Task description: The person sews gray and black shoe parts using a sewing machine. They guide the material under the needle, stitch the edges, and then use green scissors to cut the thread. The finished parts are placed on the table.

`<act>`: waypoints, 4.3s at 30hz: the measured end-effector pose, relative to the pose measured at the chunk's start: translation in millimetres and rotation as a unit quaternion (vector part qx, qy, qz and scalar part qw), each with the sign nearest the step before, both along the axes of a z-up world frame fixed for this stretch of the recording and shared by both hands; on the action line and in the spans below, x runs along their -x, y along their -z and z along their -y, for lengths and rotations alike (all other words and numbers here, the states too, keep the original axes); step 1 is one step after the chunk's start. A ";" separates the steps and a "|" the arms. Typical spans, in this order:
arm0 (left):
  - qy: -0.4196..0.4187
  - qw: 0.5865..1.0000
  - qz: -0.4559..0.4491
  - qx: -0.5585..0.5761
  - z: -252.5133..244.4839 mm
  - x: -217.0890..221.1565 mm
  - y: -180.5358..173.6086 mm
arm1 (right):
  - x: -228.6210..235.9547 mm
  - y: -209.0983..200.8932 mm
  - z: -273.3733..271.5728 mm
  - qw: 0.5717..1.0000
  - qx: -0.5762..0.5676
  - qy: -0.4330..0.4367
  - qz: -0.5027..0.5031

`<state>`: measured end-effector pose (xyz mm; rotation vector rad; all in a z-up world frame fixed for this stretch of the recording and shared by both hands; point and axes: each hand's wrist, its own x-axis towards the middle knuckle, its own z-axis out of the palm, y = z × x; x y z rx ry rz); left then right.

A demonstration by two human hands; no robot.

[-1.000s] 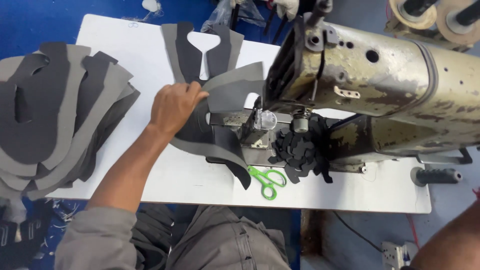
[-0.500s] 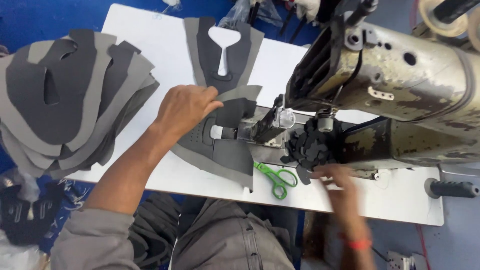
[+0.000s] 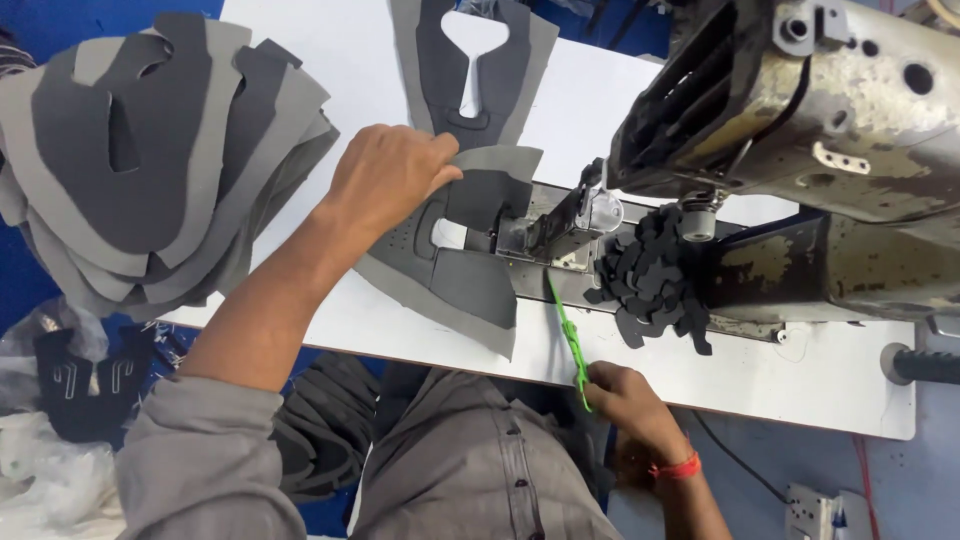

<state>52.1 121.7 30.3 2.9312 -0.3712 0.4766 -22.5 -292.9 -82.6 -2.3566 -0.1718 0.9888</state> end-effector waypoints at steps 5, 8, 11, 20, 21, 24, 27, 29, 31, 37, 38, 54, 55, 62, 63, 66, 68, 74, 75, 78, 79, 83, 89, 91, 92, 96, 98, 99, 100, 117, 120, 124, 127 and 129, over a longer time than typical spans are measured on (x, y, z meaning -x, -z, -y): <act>0.003 1.000 0.007 0.009 -0.3 4.1 3.4 | 5.0 -8.2 -23.7 0.991 -0.118 0.045 -0.042; 0.005 0.999 -0.018 0.039 2.6 7.3 0.6 | -2.0 -12.0 -50.3 0.991 -0.129 -0.024 0.039; 0.008 0.999 -0.017 0.051 5.4 11.1 -2.4 | -9.7 -26.1 -84.0 0.976 -0.179 -0.088 0.084; 0.054 0.998 -0.019 0.000 -2.3 -18.1 -16.1 | -8.2 -35.5 -91.6 0.952 -0.207 -0.136 0.181; 0.053 0.991 0.078 -0.090 -3.4 -29.6 -21.6 | -9.8 -30.8 -85.1 0.963 -0.162 -0.129 0.171; 0.036 0.948 0.258 -0.181 3.9 -44.8 -62.9 | -15.9 -16.2 -64.4 0.961 -0.085 -0.137 0.224; 0.043 0.951 0.305 0.006 17.9 -49.4 -63.5 | -21.6 -9.7 -46.2 0.934 -0.027 -0.136 0.329; 0.069 0.944 0.260 0.193 32.7 -41.1 -27.3 | -24.0 -9.6 -37.4 0.921 -0.001 -0.116 0.373; 0.096 0.931 0.096 0.340 49.6 -21.4 29.1 | -26.6 -11.3 -31.5 0.914 -0.046 -0.086 0.394; 0.051 0.887 -0.226 0.400 123.0 93.0 161.3 | -24.8 -7.6 -30.6 0.917 -0.152 0.018 0.367; 0.050 0.887 -0.223 0.401 128.8 104.2 162.9 | -25.6 0.8 -31.5 0.917 -0.153 0.016 0.368; 0.094 0.935 -0.058 0.338 160.7 137.4 164.5 | -25.5 26.8 -41.7 0.861 -0.105 0.089 0.490; 0.088 0.932 -0.060 0.347 161.3 137.1 163.3 | -25.8 27.7 -41.7 0.860 -0.096 0.093 0.492; 0.040 0.937 -0.085 0.336 167.5 134.0 167.7 | -35.5 34.6 -45.6 0.862 -0.090 0.143 0.478; 0.048 0.936 -0.079 0.339 167.4 134.6 168.0 | -36.9 35.1 -46.1 0.856 -0.091 0.140 0.489; 0.057 0.937 -0.067 0.339 166.5 133.4 167.2 | -41.1 38.7 -45.8 0.856 -0.083 0.146 0.489; 0.059 0.937 -0.063 0.338 167.2 133.2 166.5 | -42.1 40.4 -44.4 0.862 -0.072 0.156 0.477; 0.056 0.943 -0.058 0.324 167.1 133.3 165.9 | -44.5 41.2 -44.5 0.862 -0.099 0.174 0.466; 0.058 0.943 -0.058 0.322 167.1 133.3 166.0 | -45.0 41.2 -44.9 0.867 -0.093 0.187 0.452; 0.060 0.945 -0.057 0.317 167.3 133.0 168.3 | -46.3 42.3 -44.7 0.873 -0.085 0.200 0.437; 0.060 0.946 -0.056 0.315 167.3 133.1 169.4 | -46.6 42.9 -44.5 0.874 -0.083 0.199 0.436; 0.063 0.946 -0.055 0.314 167.0 132.7 170.3 | -48.8 45.4 -42.8 0.869 -0.080 0.187 0.450; 0.062 0.945 -0.068 0.313 166.9 133.4 171.8 | -53.0 43.7 -45.0 0.879 -0.079 0.202 0.424; 0.067 0.944 -0.061 0.316 166.5 132.6 172.5 | -54.8 46.9 -44.8 0.874 -0.069 0.194 0.441; 0.067 0.944 -0.060 0.317 166.5 132.5 172.0 | -54.5 47.0 -44.4 0.873 -0.069 0.194 0.442; 0.067 0.941 -0.069 0.323 166.8 132.8 173.2 | -54.2 47.9 -43.7 0.871 -0.074 0.193 0.446; 0.068 0.940 -0.073 0.326 166.3 132.2 173.0 | -55.0 48.2 -43.9 0.871 -0.069 0.196 0.446; 0.069 0.940 -0.069 0.327 166.1 132.2 172.0 | -54.8 48.5 -43.5 0.874 -0.071 0.197 0.439; 0.070 0.940 -0.065 0.329 166.0 132.7 171.1 | -54.2 48.9 -43.0 0.878 -0.072 0.198 0.431; 0.091 0.926 -0.045 0.363 161.5 132.4 192.5 | -55.4 47.8 -43.2 0.869 -0.080 0.190 0.449; 0.102 0.920 -0.056 0.374 162.0 131.9 194.6 | -53.8 45.9 -43.5 0.872 -0.076 0.194 0.442; 0.071 0.924 -0.092 0.364 163.1 135.5 194.4 | -52.0 41.6 -44.9 0.883 -0.069 0.201 0.419; 0.057 0.922 -0.087 0.374 163.4 135.4 201.4 | -52.3 46.3 -44.5 0.877 -0.086 0.211 0.424; 0.038 0.907 -0.091 0.411 162.3 130.4 184.9 | -53.2 46.5 -43.8 0.875 -0.091 0.210 0.427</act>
